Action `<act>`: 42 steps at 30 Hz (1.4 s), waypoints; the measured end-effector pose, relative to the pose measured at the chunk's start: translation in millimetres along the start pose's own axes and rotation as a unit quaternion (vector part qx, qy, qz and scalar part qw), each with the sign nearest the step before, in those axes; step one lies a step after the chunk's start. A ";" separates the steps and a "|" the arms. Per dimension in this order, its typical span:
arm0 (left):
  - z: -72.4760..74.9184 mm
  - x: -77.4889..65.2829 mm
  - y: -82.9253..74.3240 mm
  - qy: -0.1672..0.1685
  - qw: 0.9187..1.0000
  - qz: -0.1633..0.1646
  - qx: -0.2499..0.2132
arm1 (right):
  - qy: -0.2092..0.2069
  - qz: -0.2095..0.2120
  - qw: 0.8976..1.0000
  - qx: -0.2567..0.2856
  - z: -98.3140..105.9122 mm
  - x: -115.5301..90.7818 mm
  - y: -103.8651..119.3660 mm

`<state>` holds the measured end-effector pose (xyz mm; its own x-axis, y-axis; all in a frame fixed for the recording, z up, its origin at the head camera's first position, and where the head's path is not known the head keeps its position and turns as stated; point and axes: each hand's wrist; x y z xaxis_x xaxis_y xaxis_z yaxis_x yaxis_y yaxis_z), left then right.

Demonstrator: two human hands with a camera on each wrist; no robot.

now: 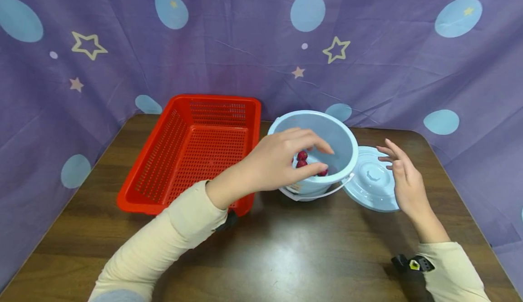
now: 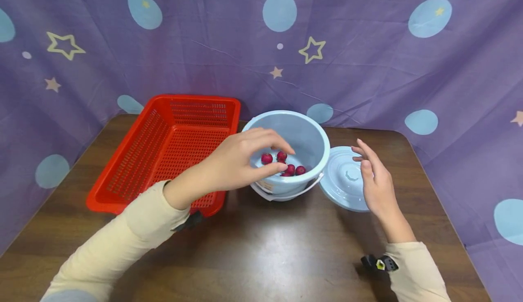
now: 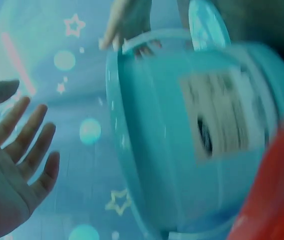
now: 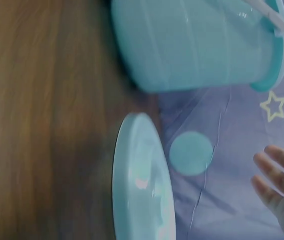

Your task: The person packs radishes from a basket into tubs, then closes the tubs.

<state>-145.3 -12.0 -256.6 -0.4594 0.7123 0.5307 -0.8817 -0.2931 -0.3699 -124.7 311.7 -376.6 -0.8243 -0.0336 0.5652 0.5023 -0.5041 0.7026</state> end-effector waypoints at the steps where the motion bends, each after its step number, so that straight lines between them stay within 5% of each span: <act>1: -3.6 -0.5 -3.7 -0.001 1.000 0.002 -0.002 | 0.006 0.005 1.000 -0.004 3.0 -1.0 -3.0; 13: -53.3 -15.0 -42.0 -0.006 0.997 0.045 -0.067 | 0.060 -0.023 0.996 -0.061 34.5 -19.8 -32.2; 25: -118.2 -27.4 -52.2 0.074 0.989 0.104 -0.071 | 0.109 -0.103 0.981 -0.125 62.2 -27.7 -56.6; 31: -151.2 -26.4 -47.0 0.097 0.977 0.170 -0.082 | 0.139 -0.134 0.972 -0.131 77.8 -29.7 -77.9; 36: -174.9 -21.0 -45.5 0.079 0.968 0.222 -0.084 | 0.158 -0.147 0.967 -0.135 87.9 -30.2 -93.8; 42: -194.5 -7.8 -41.2 0.068 0.938 0.306 -0.148 | 0.148 -0.123 0.968 -0.163 93.8 -30.6 -108.8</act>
Point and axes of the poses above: each hand's wrist, its own x-axis towards the middle knuckle, its own z-axis out of the back of the hand, y = z × x, and after that the axes turned 2 degrees about -z, right-handed
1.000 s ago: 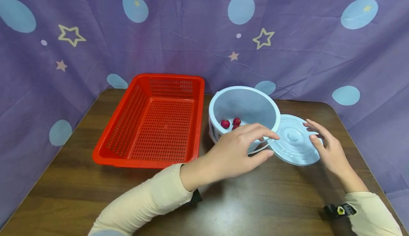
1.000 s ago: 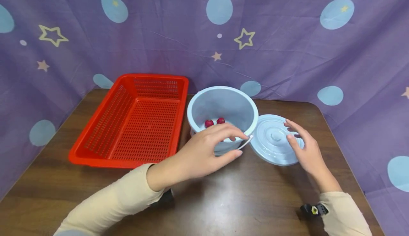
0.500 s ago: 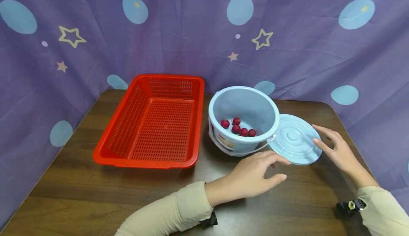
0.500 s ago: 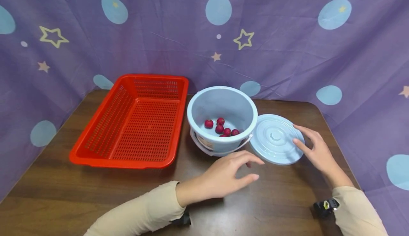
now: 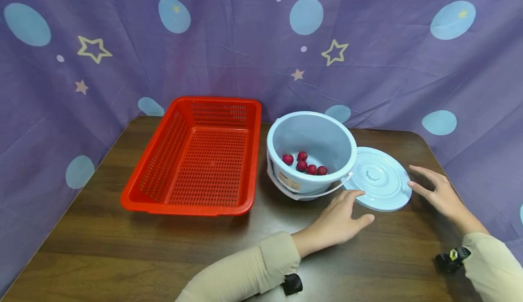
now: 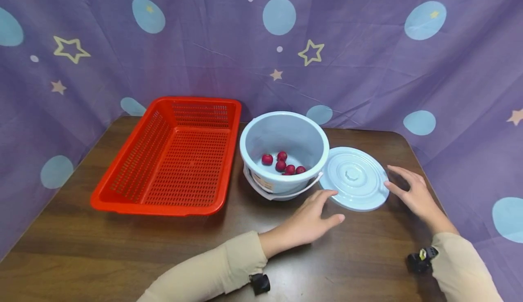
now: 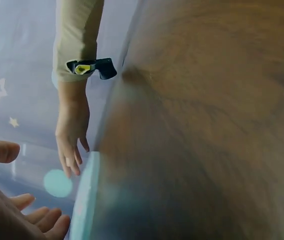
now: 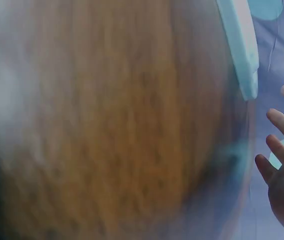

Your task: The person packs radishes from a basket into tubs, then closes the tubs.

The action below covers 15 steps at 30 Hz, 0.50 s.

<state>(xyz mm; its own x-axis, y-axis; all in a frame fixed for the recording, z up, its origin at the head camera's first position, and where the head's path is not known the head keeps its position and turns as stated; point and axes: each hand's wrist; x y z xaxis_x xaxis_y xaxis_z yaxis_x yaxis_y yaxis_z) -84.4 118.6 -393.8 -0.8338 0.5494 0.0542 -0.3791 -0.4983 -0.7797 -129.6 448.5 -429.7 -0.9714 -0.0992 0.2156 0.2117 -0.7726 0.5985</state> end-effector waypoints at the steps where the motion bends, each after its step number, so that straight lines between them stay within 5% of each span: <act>1: -3.2 3.6 0.9 -0.001 1.000 0.015 -0.015 | 0.002 -0.004 1.000 -0.006 0.0 0.3 -2.0; 9: -23.5 26.8 8.8 -0.048 0.990 0.102 -0.085 | 0.041 -0.054 0.997 -0.031 -5.6 7.4 -8.1; 15: -34.9 41.2 9.2 -0.116 0.976 0.111 -0.144 | 0.044 -0.065 0.996 -0.044 -9.4 12.6 -8.1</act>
Point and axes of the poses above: each hand's wrist, its own x-axis towards the middle knuckle, its own z-axis out of the back of the hand, y = z × x, and after that the axes turned 2 degrees about -z, right-handed
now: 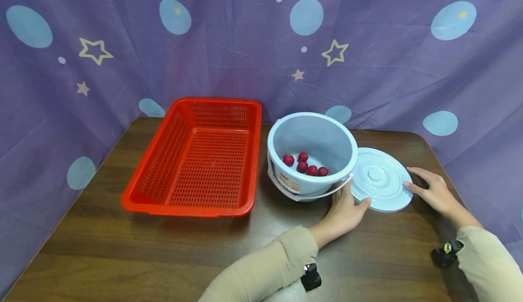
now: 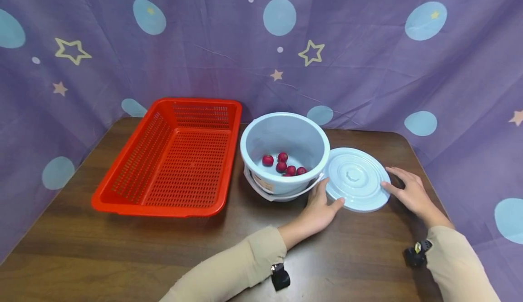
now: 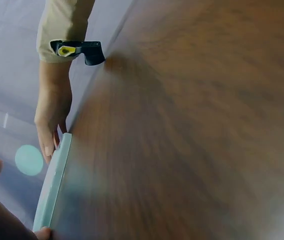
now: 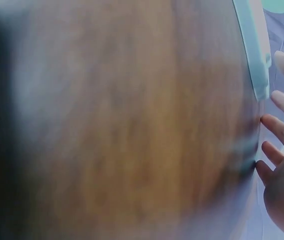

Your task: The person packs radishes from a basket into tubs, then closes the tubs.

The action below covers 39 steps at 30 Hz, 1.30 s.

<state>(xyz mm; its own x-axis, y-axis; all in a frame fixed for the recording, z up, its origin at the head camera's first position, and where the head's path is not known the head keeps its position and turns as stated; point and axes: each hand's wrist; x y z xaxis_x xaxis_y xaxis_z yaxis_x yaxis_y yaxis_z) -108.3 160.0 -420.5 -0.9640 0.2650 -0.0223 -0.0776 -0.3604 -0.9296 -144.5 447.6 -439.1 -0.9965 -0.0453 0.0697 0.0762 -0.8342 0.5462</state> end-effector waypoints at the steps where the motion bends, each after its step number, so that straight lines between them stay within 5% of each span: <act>1: -2.5 1.6 -0.1 -0.008 1.000 0.003 -0.006 | 0.000 -0.001 1.000 -0.001 -0.3 0.5 0.3; 7: -12.4 10.3 0.2 -0.045 0.998 0.026 -0.020 | 0.017 -0.024 0.999 -0.013 -0.5 5.0 2.6; 16: -13.5 13.5 0.6 -0.064 0.996 0.013 -0.057 | 0.027 -0.071 0.997 0.027 6.0 3.1 7.3; 22: -12.6 13.8 1.2 -0.079 0.994 0.014 -0.081 | -0.016 -0.078 0.995 0.052 4.4 0.3 10.8; 32: -16.6 11.8 3.4 -0.077 0.988 -0.006 -0.132 | -0.059 -0.157 0.983 0.067 4.9 -14.2 15.8; 39: -15.4 4.5 -2.9 -0.072 0.990 -0.038 -0.110 | -0.096 -0.188 0.970 0.122 17.6 -30.6 19.0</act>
Point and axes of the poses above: each hand's wrist, its own x-axis towards the middle knuckle, its own z-axis out of the back of the hand, y = z × x, and after that the axes turned 2 degrees about -z, right-handed
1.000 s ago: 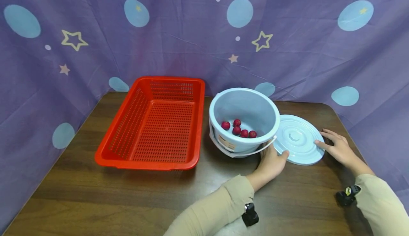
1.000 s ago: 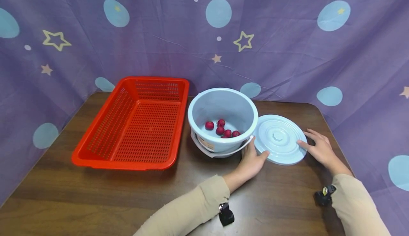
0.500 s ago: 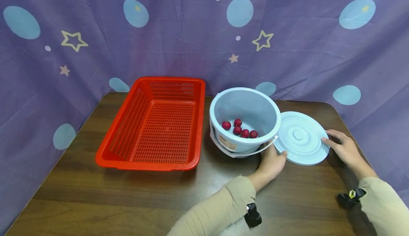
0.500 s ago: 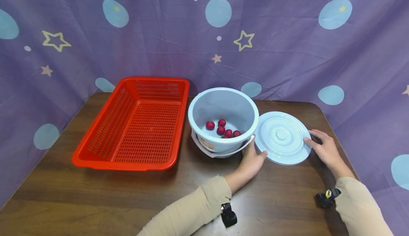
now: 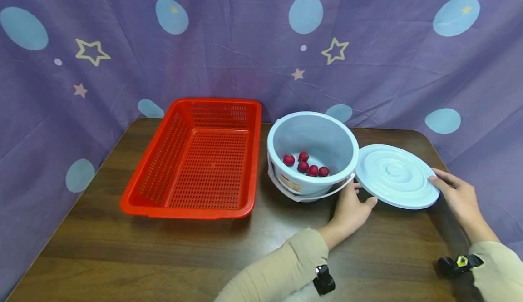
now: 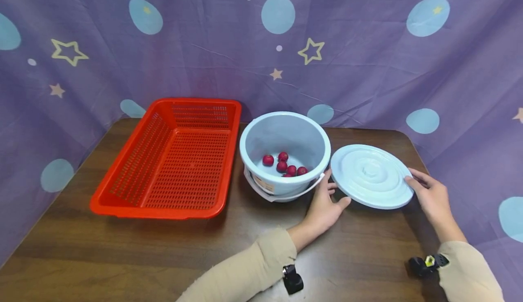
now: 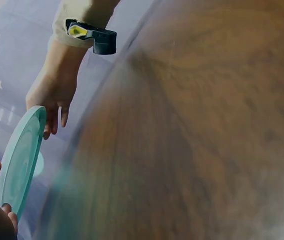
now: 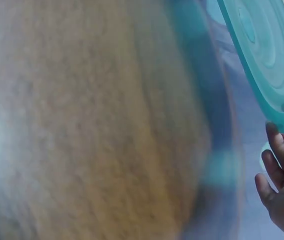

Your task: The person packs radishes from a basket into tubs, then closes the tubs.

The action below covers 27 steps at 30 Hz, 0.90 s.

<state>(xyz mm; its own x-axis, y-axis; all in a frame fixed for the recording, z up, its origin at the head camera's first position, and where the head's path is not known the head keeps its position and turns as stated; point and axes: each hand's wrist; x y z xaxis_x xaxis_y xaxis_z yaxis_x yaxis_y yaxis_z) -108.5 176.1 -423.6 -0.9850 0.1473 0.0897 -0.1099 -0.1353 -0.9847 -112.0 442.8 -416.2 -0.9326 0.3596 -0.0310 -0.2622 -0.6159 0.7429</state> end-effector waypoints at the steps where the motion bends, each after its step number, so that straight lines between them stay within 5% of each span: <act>1: -0.3 -1.0 -2.3 0.002 1.000 -0.006 0.002 | -0.009 -0.003 1.000 0.007 2.8 -2.3 0.4; 6: -2.0 -5.5 -10.0 0.020 0.999 -0.036 -0.001 | -0.069 -0.015 0.997 0.043 14.1 -12.6 7.6; 9: -3.4 -7.6 -9.8 0.026 0.996 -0.082 0.000 | -0.100 -0.025 0.993 0.051 19.2 -18.2 14.7; 19: -2.9 -12.6 -20.8 0.019 0.973 -0.227 0.032 | -0.154 0.000 0.977 0.150 36.9 -33.3 26.5; 22: -1.5 -15.1 -28.9 0.015 0.970 -0.240 0.043 | -0.163 0.022 0.957 0.240 38.9 -35.1 29.5; 27: 0.7 -22.7 -44.6 0.002 0.966 -0.257 0.036 | -0.188 0.053 0.897 0.396 38.2 -37.1 41.4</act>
<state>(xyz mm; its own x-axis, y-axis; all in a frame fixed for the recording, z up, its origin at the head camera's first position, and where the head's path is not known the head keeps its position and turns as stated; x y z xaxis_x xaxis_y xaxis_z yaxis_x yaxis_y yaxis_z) -81.4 178.1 -381.6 -0.7972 0.2178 0.5631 -0.5935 -0.1116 -0.7971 -78.8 430.7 -358.7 -0.7528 0.6318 0.1847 0.2207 -0.0220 0.9751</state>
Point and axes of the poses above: each hand's wrist, its own x-axis towards the middle knuckle, its own z-axis out of the back of the hand, y = z × x, and after that the axes turned 2 degrees about -z, right-handed
